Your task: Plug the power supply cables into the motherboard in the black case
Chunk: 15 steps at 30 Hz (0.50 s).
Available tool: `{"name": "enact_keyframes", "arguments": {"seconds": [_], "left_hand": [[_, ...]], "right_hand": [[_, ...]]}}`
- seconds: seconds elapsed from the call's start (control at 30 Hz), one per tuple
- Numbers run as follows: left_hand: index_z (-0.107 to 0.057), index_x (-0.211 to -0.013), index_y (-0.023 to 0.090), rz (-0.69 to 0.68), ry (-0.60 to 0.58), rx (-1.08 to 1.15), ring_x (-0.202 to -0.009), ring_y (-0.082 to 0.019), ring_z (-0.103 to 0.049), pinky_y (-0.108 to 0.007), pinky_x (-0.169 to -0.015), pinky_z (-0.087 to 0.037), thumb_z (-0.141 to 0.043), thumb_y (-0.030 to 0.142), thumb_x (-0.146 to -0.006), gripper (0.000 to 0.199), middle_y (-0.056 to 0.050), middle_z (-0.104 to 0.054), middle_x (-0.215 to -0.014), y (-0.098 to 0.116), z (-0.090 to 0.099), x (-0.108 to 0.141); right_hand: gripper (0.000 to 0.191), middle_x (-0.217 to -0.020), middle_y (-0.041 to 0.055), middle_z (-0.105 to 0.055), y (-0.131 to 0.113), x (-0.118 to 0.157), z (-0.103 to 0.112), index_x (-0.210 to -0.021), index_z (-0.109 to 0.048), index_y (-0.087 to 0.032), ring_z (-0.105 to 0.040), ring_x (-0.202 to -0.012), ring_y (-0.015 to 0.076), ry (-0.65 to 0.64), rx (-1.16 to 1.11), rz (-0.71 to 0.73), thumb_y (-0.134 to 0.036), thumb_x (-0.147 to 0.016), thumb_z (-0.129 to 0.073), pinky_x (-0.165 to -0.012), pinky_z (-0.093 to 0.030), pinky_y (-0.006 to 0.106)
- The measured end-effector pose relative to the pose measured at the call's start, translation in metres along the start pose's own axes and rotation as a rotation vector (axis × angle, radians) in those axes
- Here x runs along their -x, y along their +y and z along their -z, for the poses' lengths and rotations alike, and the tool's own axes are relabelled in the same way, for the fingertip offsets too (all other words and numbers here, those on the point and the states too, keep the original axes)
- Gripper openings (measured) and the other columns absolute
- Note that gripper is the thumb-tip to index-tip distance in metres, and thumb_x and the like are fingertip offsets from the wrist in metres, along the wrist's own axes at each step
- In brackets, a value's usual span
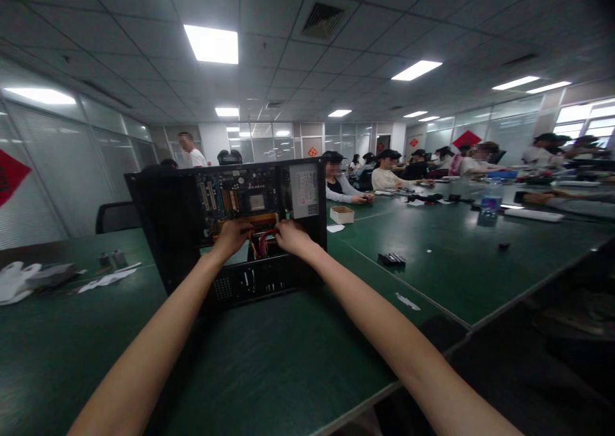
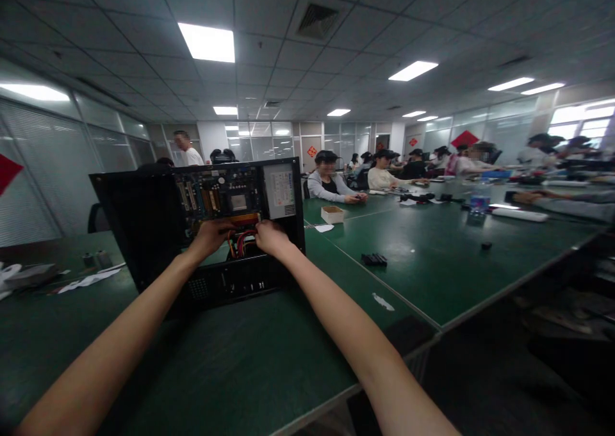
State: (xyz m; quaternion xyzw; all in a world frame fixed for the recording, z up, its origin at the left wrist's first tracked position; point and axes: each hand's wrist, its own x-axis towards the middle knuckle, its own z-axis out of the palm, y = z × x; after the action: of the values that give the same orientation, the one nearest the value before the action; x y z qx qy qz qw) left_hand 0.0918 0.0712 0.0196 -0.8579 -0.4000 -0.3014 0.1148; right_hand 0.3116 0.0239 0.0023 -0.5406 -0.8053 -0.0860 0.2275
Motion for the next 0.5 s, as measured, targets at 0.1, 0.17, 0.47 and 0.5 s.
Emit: {"name": "enact_keyframes", "arguments": {"seconds": [0.1, 0.17, 0.47, 0.5], "left_hand": [[-0.078, -0.094, 0.019, 0.048, -0.015, 0.006, -0.097, -0.024, -0.070, -0.034, -0.088, -0.053, -0.063, 0.023, -0.083, 0.019, -0.008, -0.077, -0.100, -0.005, -0.004, 0.010], [-0.077, -0.098, 0.019, 0.075, -0.013, 0.032, -0.099, -0.024, -0.070, -0.034, -0.089, -0.053, -0.065, 0.024, -0.082, 0.020, -0.008, -0.077, -0.102, -0.004, -0.006, 0.012], [-0.076, -0.102, 0.017, 0.218, -0.041, 0.184, -0.093, -0.022, -0.072, -0.029, -0.085, -0.055, -0.065, 0.016, -0.078, 0.026, -0.006, -0.077, -0.100, 0.001, -0.014, 0.008], [-0.076, -0.100, 0.017, 0.212, -0.045, 0.155, -0.092, -0.022, -0.072, -0.029, -0.084, -0.055, -0.065, 0.016, -0.078, 0.025, -0.006, -0.077, -0.099, 0.000, -0.015, 0.006]], "right_hand": [[0.029, -0.116, 0.0152, -0.066, 0.001, -0.002, -0.002, -0.110, -0.068, -0.015, -0.063, -0.106, 0.0244, -0.018, -0.011, -0.008, -0.029, -0.095, -0.048, -0.089, -0.048, 0.030], [0.027, -0.115, 0.0155, -0.067, 0.003, -0.003, -0.004, -0.107, -0.070, -0.015, -0.064, -0.106, 0.0247, -0.033, -0.013, -0.002, -0.029, -0.094, -0.050, -0.089, -0.048, 0.030], [0.027, -0.107, 0.0139, -0.071, 0.005, -0.003, -0.006, -0.105, -0.071, -0.016, -0.066, -0.100, 0.0237, -0.076, 0.005, 0.020, -0.030, -0.094, -0.050, -0.082, -0.049, 0.028], [0.027, -0.107, 0.0138, -0.071, 0.006, -0.003, -0.006, -0.105, -0.071, -0.016, -0.066, -0.100, 0.0236, -0.077, 0.007, 0.020, -0.030, -0.094, -0.050, -0.082, -0.049, 0.028]]}}
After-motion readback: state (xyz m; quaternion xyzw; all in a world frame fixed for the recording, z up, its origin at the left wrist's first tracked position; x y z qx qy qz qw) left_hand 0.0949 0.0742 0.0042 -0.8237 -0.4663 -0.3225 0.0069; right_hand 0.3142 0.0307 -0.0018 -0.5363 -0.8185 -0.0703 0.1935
